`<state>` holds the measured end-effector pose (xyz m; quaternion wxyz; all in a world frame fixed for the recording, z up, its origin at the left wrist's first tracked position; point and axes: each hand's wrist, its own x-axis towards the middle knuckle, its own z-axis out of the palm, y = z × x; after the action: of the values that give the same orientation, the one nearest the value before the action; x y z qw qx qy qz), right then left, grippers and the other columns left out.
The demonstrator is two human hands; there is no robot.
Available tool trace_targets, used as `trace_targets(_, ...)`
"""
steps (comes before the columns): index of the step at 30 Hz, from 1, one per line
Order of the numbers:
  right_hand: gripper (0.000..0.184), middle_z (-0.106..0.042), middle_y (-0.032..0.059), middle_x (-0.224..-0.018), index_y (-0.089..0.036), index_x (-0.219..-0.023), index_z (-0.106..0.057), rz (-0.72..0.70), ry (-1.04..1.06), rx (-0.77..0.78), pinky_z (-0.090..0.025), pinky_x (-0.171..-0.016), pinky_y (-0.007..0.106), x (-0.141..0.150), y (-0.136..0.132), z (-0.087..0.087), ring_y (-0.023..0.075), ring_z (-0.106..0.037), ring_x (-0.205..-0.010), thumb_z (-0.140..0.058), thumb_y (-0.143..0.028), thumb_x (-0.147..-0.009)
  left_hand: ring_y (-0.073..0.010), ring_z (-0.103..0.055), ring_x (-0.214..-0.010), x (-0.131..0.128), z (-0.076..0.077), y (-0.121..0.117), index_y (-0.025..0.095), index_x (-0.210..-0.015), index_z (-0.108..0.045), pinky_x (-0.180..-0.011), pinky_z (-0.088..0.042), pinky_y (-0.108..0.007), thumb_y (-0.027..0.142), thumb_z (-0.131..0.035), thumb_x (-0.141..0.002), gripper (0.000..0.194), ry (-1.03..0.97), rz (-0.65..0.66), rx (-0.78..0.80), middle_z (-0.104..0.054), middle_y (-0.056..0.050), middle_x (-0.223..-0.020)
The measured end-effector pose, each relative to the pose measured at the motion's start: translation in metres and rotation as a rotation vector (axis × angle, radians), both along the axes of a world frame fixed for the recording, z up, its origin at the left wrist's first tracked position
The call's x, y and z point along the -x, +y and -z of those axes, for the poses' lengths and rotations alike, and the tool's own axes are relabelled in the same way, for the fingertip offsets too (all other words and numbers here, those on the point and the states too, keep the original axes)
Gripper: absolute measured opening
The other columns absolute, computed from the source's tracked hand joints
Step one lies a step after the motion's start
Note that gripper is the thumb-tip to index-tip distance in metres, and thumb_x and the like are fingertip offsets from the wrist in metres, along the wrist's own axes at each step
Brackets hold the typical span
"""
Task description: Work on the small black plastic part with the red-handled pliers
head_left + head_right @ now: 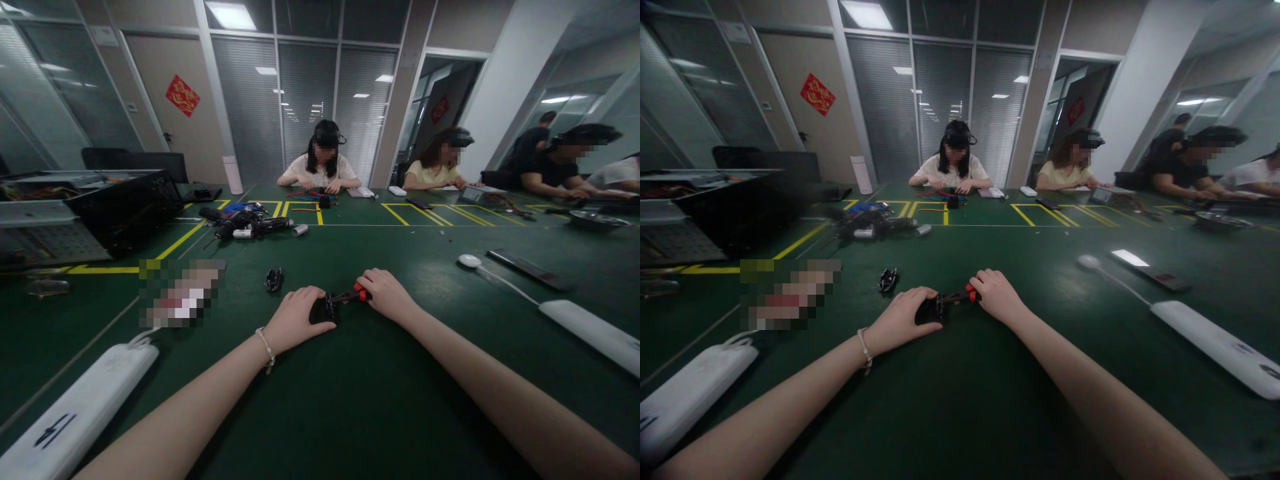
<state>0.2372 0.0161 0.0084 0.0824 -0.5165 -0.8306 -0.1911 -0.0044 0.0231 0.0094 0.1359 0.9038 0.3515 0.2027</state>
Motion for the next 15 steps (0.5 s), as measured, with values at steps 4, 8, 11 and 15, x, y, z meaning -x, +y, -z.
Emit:
trace_targets(4, 0.028, -0.054, 0.0075, -0.088, -0.015, -0.092, -0.055, 0.007, -0.001, -0.005, -0.034, -0.07, 0.029, 0.0041, -0.0023, -0.0008, 0.0188, -0.046, -0.079, -0.055, -0.011, -0.064, -0.0235, -0.05, -0.098, -0.0004, 0.0003, 0.0004, 0.022, -0.106, -0.045, -0.082, -0.037, -0.037, 0.055, -0.055, -0.068, 0.051, 0.0, -0.001, 0.008, -0.053, -0.005, -0.106)
trace_targets(8, 0.031, -0.054, 0.0076, -0.09, -0.015, -0.094, -0.054, 0.0, -0.006, -0.013, -0.035, -0.071, 0.03, 0.0056, -0.0029, -0.0004, 0.0191, -0.046, -0.081, -0.055, -0.01, -0.064, -0.024, -0.05, -0.098, -0.0001, -0.0011, 0.0001, 0.021, -0.106, -0.045, -0.082, -0.037, -0.038, 0.056, -0.055, -0.068, 0.053, 0.002, -0.011, 0.022, -0.053, -0.005, -0.107)
trace_targets(11, 0.03, -0.054, 0.0075, -0.09, -0.015, -0.094, -0.054, -0.011, -0.008, -0.016, -0.035, -0.071, 0.03, 0.0032, -0.0023, -0.0008, 0.019, -0.046, -0.08, -0.055, -0.01, -0.064, -0.0239, -0.05, -0.099, 0.0001, -0.0029, -0.0009, 0.022, -0.107, -0.045, -0.083, -0.037, -0.038, 0.056, -0.054, -0.068, 0.052, 0.005, -0.008, 0.038, -0.053, -0.005, -0.108)
trace_targets(15, 0.028, -0.054, 0.0077, -0.088, -0.015, -0.092, -0.054, -0.016, -0.024, -0.025, -0.035, -0.07, 0.03, -0.0006, -0.0013, -0.0021, 0.0189, -0.046, -0.079, -0.054, -0.01, -0.065, -0.024, -0.049, -0.1, 0.0001, -0.0044, -0.0022, 0.022, -0.107, -0.044, -0.084, -0.036, -0.039, 0.055, -0.054, -0.069, 0.051, 0.008, -0.001, 0.035, -0.053, -0.005, -0.109)
